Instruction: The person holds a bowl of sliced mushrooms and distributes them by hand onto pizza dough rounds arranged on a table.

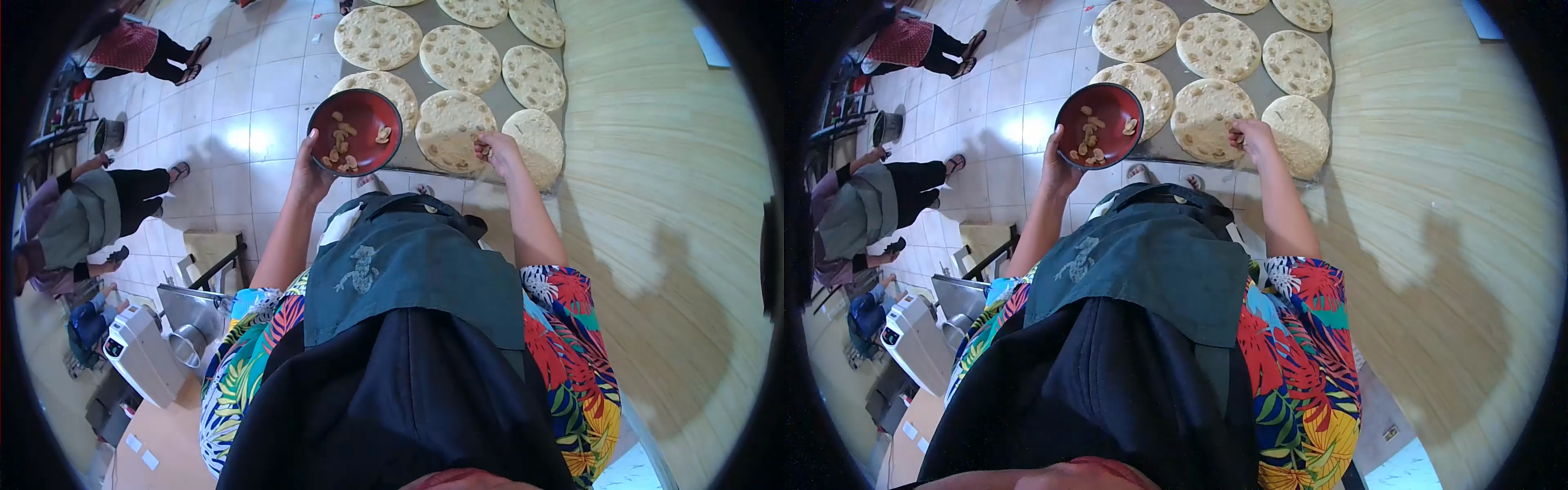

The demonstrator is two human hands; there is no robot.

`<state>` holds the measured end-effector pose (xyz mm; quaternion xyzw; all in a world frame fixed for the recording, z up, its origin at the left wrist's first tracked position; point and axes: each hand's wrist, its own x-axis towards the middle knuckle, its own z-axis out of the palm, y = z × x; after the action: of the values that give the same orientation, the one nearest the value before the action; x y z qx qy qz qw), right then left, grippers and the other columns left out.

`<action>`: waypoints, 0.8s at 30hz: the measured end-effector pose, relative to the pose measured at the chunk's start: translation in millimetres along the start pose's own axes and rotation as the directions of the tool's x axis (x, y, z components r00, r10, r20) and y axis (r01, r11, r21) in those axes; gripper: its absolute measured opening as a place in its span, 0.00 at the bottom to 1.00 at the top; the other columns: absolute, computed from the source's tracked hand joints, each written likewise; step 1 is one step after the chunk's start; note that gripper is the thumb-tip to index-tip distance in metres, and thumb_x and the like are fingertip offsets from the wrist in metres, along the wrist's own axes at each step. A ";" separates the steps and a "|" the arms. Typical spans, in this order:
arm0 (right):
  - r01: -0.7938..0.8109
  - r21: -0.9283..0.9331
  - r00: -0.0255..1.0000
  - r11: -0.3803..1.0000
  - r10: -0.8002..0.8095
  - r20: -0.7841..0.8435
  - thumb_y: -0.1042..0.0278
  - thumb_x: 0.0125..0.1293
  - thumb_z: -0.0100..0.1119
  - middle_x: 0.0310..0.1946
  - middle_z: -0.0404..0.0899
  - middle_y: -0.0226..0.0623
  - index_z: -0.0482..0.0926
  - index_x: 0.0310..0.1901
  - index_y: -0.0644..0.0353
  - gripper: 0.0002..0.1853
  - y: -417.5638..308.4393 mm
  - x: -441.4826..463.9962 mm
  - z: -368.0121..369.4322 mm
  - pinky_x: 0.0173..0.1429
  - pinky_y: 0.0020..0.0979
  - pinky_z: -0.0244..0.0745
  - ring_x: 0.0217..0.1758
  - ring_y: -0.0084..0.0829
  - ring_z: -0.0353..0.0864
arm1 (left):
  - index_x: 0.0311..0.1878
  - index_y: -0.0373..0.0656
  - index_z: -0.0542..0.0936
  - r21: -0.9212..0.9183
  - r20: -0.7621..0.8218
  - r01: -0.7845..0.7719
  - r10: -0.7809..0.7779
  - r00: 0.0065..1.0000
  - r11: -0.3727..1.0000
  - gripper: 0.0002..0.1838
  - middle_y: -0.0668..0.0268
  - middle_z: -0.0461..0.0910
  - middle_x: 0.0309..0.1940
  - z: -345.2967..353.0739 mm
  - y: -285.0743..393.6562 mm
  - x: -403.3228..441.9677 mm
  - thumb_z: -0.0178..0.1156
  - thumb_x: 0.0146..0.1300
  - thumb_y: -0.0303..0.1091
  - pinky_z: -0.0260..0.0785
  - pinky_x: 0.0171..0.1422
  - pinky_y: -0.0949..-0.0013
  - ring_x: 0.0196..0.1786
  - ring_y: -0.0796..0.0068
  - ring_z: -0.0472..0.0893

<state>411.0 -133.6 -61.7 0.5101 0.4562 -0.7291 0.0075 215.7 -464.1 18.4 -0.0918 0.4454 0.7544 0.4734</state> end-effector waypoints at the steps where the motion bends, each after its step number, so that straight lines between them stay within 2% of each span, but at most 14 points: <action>1: 0.002 -0.002 1.000 1.000 -0.002 -0.003 0.71 0.63 0.58 0.26 0.76 0.34 0.79 0.36 0.65 0.06 -3.6 -0.8 -0.4 0.31 0.26 0.73 0.27 0.24 0.75 | 0.66 0.42 0.63 -0.019 0.009 -0.017 0.017 1.000 1.000 0.37 0.58 0.71 0.60 0.5 1.3 -0.6 0.55 0.61 0.58 0.69 0.61 0.54 0.60 0.63 0.74; 5: 0.097 0.062 0.994 0.993 -0.093 -0.057 0.73 0.63 0.57 0.25 0.76 0.35 0.78 0.36 0.65 0.05 -19.5 -10.0 -41.6 0.31 0.26 0.73 0.26 0.25 0.75 | 0.65 0.43 0.63 -0.018 0.024 -0.004 0.004 1.000 1.000 0.37 0.59 0.71 0.61 -0.8 0.8 3.2 0.56 0.61 0.58 0.69 0.61 0.54 0.61 0.63 0.73; 8: 0.138 0.127 0.987 0.982 -0.126 -0.100 0.73 0.61 0.57 0.24 0.76 0.34 0.78 0.34 0.64 0.04 -17.7 12.7 -113.3 0.31 0.27 0.72 0.24 0.25 0.73 | 0.66 0.43 0.63 -0.012 0.014 0.045 -0.045 0.999 0.999 0.37 0.59 0.70 0.61 -7.0 -4.2 6.1 0.56 0.61 0.57 0.67 0.63 0.54 0.62 0.63 0.72; 10: 0.135 0.092 0.969 0.987 -0.112 -0.222 0.67 0.64 0.57 0.23 0.76 0.31 0.78 0.35 0.61 0.07 -28.9 22.8 -156.7 0.29 0.23 0.70 0.24 0.23 0.73 | 0.66 0.43 0.63 0.010 0.030 0.016 -0.016 0.999 1.000 0.36 0.59 0.69 0.62 3.0 -7.2 0.5 0.56 0.61 0.57 0.66 0.64 0.54 0.63 0.63 0.71; 11: 0.157 0.032 0.944 0.987 -0.140 -0.300 0.68 0.63 0.57 0.22 0.76 0.31 0.79 0.35 0.63 0.07 -34.7 23.5 -164.9 0.27 0.23 0.70 0.21 0.22 0.72 | 0.66 0.43 0.63 0.002 0.014 0.009 -0.009 1.000 1.000 0.37 0.59 0.69 0.62 7.0 -9.7 -1.0 0.56 0.61 0.57 0.66 0.64 0.54 0.63 0.63 0.71; 12: 0.164 0.025 0.944 0.986 -0.149 -0.293 0.68 0.63 0.57 0.22 0.76 0.31 0.79 0.35 0.63 0.07 -41.9 25.8 -167.9 0.27 0.23 0.70 0.21 0.22 0.72 | 0.66 0.43 0.62 -0.011 -0.006 0.000 -0.001 1.000 1.000 0.37 0.59 0.69 0.63 11.4 -12.7 -1.3 0.56 0.61 0.58 0.66 0.65 0.54 0.63 0.63 0.71; 14: 0.170 -0.232 0.916 0.958 -0.240 -0.320 0.71 0.59 0.59 0.18 0.75 0.31 0.80 0.30 0.64 0.05 -59.1 36.3 -173.1 0.24 0.26 0.71 0.17 0.23 0.72 | 0.67 0.43 0.62 -0.033 -0.013 -0.025 0.024 1.000 0.999 0.38 0.60 0.69 0.63 22.0 -22.5 2.6 0.57 0.61 0.58 0.65 0.65 0.55 0.63 0.63 0.70; 15: 0.169 -0.236 0.920 0.957 -0.239 -0.310 0.71 0.59 0.59 0.18 0.75 0.31 0.80 0.30 0.64 0.05 -66.3 45.6 -174.3 0.24 0.26 0.71 0.17 0.23 0.72 | 0.67 0.43 0.62 -0.058 -0.035 -0.025 0.023 0.999 0.998 0.38 0.60 0.69 0.63 29.1 -28.1 4.7 0.57 0.61 0.58 0.64 0.66 0.54 0.64 0.63 0.70; 17: 0.222 -0.527 0.909 0.820 -0.370 -0.193 0.70 0.58 0.59 0.18 0.77 0.33 0.82 0.30 0.64 0.07 -78.9 53.3 -170.0 0.25 0.27 0.72 0.17 0.24 0.74 | 0.67 0.43 0.62 -0.085 -0.067 -0.015 0.010 0.998 0.996 0.38 0.60 0.69 0.63 41.2 -34.8 -0.1 0.57 0.61 0.58 0.63 0.66 0.54 0.64 0.63 0.70; 18: 0.223 -0.525 0.913 0.822 -0.365 -0.184 0.70 0.58 0.59 0.18 0.77 0.33 0.82 0.30 0.64 0.07 -81.4 64.6 -171.1 0.25 0.27 0.72 0.17 0.24 0.74 | 0.67 0.43 0.62 -0.098 -0.058 -0.032 0.026 0.998 0.995 0.38 0.60 0.69 0.63 51.6 -41.2 1.0 0.57 0.61 0.57 0.63 0.67 0.54 0.64 0.63 0.70; 20: 0.121 -0.776 0.941 0.619 -0.322 -0.109 0.68 0.57 0.62 0.21 0.79 0.36 0.83 0.31 0.65 0.08 -86.6 91.2 -171.7 0.25 0.27 0.73 0.23 0.24 0.78 | 0.67 0.43 0.62 -0.112 -0.060 -0.059 0.053 0.997 0.992 0.37 0.60 0.69 0.63 69.3 -53.4 5.6 0.57 0.61 0.57 0.62 0.67 0.54 0.64 0.63 0.69; 21: 0.127 -0.778 0.943 0.616 -0.318 -0.097 0.68 0.57 0.62 0.21 0.79 0.36 0.83 0.31 0.65 0.08 -87.2 100.7 -171.1 0.25 0.27 0.73 0.23 0.24 0.78 | 0.67 0.42 0.62 -0.094 -0.086 -0.043 0.035 0.996 0.995 0.37 0.60 0.69 0.63 77.0 -59.1 5.3 0.57 0.61 0.56 0.61 0.67 0.54 0.64 0.62 0.69; 23: 0.143 -0.921 0.895 0.361 -0.444 -0.035 0.67 0.55 0.63 0.21 0.80 0.40 0.83 0.27 0.63 0.08 -82.8 115.5 -169.6 0.30 0.30 0.75 0.26 0.27 0.81 | 0.66 0.41 0.63 -0.106 -0.102 -0.011 0.000 0.995 0.994 0.37 0.59 0.69 0.63 89.7 -67.6 3.8 0.58 0.61 0.55 0.61 0.68 0.54 0.64 0.62 0.69; 24: 0.149 -0.922 0.897 0.358 -0.441 -0.027 0.67 0.55 0.63 0.21 0.80 0.40 0.83 0.27 0.63 0.08 -82.7 111.8 -166.9 0.30 0.30 0.75 0.26 0.27 0.81 | 0.66 0.41 0.63 -0.108 -0.111 -0.016 0.003 0.994 0.994 0.37 0.59 0.69 0.63 92.8 -72.4 1.8 0.58 0.61 0.55 0.61 0.68 0.54 0.64 0.62 0.69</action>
<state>441.0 77.8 -101.9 0.4271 0.8555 -0.2798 0.0856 298.6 -381.3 29.5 -0.1571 0.4296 0.7735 0.4387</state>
